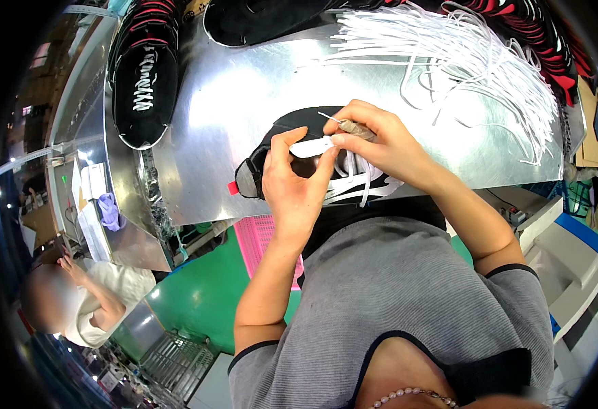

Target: The person laces a black and white sneaker on a metal table, pulling white laces through eyelets and tying them before placing the shoe on a stack.

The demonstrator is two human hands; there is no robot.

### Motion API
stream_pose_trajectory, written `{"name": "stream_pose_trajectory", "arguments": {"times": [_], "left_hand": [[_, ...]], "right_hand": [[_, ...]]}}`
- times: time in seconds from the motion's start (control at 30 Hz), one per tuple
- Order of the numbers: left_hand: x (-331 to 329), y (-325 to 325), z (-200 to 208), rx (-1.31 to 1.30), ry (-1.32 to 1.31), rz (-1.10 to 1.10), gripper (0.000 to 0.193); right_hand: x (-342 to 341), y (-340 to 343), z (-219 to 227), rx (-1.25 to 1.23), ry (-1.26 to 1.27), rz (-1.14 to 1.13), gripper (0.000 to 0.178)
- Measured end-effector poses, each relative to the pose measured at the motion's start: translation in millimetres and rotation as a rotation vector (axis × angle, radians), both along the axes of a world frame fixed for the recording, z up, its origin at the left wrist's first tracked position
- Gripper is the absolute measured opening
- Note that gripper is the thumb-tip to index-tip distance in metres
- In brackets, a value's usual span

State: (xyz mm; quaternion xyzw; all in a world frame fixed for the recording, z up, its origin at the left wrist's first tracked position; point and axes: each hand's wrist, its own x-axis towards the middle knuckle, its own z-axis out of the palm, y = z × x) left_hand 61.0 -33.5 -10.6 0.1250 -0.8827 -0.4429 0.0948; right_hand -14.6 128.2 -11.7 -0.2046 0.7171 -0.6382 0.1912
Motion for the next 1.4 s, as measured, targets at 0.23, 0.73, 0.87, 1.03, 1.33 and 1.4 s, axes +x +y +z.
{"name": "stream_pose_trajectory", "arguments": {"times": [0.23, 0.73, 0.87, 1.03, 1.33, 1.4], "left_hand": [[0, 1, -3, 0.034, 0.003, -0.012, 0.040], [4, 5, -3, -0.062, 0.135, -0.089, 0.039], [-3, 6, 10, 0.504, -0.041, 0.055, 0.041], [-15, 5, 13, 0.575, -0.091, 0.028, 0.036], [10, -9, 42, -0.309, 0.034, -0.293, 0.040], [14, 6, 38, -0.486, 0.165, -0.362, 0.040]], "right_hand": [[17, 22, 11, 0.180, 0.174, 0.016, 0.014], [5, -25, -2, 0.531, 0.513, 0.100, 0.030], [6, 22, 22, 0.467, 0.374, 0.029, 0.019], [16, 46, 9, 0.511, 0.298, -0.188, 0.015], [-4, 48, -14, 0.213, 0.151, -0.453, 0.022], [16, 55, -4, 0.248, -0.117, -0.274, 0.026]]}}
